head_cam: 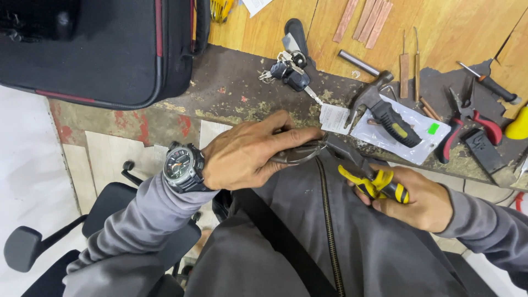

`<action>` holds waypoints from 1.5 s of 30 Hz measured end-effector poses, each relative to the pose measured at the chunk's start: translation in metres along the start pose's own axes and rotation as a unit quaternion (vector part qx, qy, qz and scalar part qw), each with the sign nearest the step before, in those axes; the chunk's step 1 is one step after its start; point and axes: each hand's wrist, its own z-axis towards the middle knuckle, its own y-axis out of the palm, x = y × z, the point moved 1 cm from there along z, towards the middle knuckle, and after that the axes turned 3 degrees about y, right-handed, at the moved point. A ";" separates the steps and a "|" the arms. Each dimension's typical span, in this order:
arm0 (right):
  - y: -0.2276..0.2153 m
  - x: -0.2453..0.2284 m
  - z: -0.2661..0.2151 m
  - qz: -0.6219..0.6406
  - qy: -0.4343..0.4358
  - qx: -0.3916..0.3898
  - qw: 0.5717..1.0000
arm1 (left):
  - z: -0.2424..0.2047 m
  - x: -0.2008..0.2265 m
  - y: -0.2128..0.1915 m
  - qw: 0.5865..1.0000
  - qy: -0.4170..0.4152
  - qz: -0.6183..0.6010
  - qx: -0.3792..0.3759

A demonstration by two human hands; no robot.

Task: A person in a locksmith workshop is meticulously shaping small copper strips by bending them with pliers and hammering them flat on a metal block.

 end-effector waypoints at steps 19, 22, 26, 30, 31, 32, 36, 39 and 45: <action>-0.056 0.024 0.012 -0.062 0.076 0.068 0.993 | 0.026 -0.011 0.015 0.962 -0.070 -0.248 0.088; -0.073 0.027 0.016 -0.286 0.220 0.365 0.858 | 0.039 -0.026 0.041 0.878 -0.201 -0.364 0.235; -0.074 0.048 0.023 -0.534 0.130 0.516 0.657 | 0.065 -0.023 0.063 0.717 -0.186 -0.607 0.287; -0.007 0.015 0.053 -0.349 -0.123 0.553 0.747 | 0.095 0.000 0.072 0.721 -0.204 -0.565 0.345; 0.012 0.030 0.069 -0.348 -0.120 0.558 0.744 | 0.101 0.007 0.068 0.723 -0.203 -0.566 0.339; 0.026 0.045 0.088 -0.200 -0.057 0.490 0.847 | 0.109 0.012 0.061 0.722 -0.221 -0.548 0.360; 0.033 0.089 0.115 0.084 -0.071 0.393 0.913 | 0.098 -0.005 0.064 0.782 -0.212 -0.489 0.324; 0.021 0.090 0.112 0.108 -0.090 0.408 0.902 | 0.066 -0.012 0.081 0.843 -0.239 -0.423 0.230; 0.033 0.108 0.138 0.227 -0.060 0.376 0.896 | 0.048 -0.016 0.105 0.791 -0.304 -0.506 0.163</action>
